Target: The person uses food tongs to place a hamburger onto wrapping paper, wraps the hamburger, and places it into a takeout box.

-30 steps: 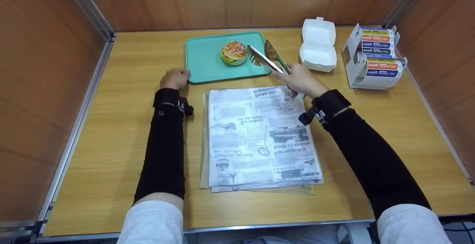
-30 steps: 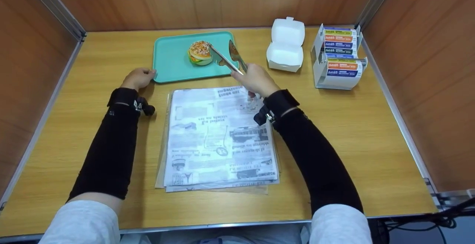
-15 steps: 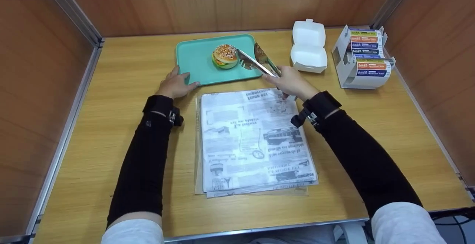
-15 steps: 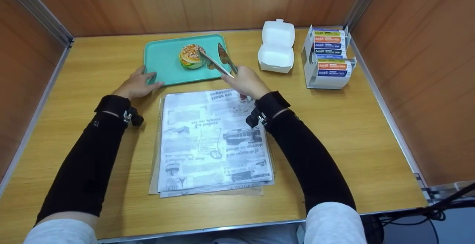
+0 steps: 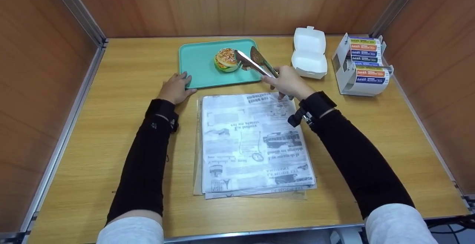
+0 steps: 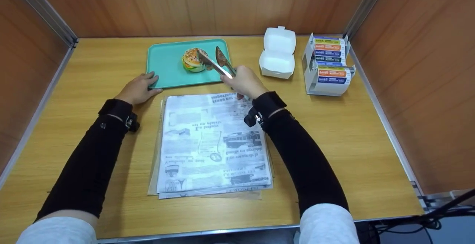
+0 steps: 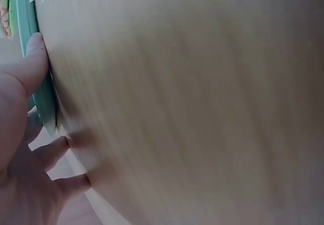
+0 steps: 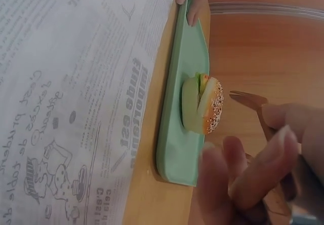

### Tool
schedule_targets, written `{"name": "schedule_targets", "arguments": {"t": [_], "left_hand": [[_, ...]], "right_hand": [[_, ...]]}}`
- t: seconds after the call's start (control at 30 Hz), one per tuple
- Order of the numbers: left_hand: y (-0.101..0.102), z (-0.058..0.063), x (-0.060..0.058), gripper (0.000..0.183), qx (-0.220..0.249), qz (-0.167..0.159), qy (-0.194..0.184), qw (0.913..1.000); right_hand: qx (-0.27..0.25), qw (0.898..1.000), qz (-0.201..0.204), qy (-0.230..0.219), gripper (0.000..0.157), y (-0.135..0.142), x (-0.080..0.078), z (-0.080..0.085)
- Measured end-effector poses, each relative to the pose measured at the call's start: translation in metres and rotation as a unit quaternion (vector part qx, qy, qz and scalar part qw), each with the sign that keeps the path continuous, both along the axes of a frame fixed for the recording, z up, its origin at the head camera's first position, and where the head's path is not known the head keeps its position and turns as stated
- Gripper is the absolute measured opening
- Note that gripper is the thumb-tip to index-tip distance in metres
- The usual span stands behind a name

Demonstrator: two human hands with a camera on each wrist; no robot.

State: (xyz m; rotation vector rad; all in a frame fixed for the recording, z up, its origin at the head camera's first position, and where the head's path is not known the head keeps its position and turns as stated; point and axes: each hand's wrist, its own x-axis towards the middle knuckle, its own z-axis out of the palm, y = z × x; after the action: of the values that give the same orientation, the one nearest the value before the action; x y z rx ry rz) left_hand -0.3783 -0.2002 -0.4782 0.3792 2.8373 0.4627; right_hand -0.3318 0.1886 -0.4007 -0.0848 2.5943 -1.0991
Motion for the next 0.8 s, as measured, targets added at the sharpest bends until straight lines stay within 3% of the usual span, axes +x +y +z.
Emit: {"name": "schedule_targets", "arguments": {"t": [0.23, 0.57, 0.8], "left_hand": [[-0.002, -0.002, 0.003, 0.068, 0.017, 0.008, 0.006, 0.9998], [0.002, -0.006, 0.010, 0.067, 0.049, 0.021, 0.003, 0.9986], [0.000, 0.000, 0.009, 0.067, 0.041, 0.026, 0.006, 0.9988]], "right_hand": [[-0.005, 1.000, 0.003, -0.030, 0.055, -0.003, -0.002, -0.002], [-0.128, 0.987, -0.041, -0.091, 0.066, 0.005, -0.011, -0.019], [-0.187, 0.975, -0.033, -0.118, 0.064, -0.006, -0.022, -0.012]]}}
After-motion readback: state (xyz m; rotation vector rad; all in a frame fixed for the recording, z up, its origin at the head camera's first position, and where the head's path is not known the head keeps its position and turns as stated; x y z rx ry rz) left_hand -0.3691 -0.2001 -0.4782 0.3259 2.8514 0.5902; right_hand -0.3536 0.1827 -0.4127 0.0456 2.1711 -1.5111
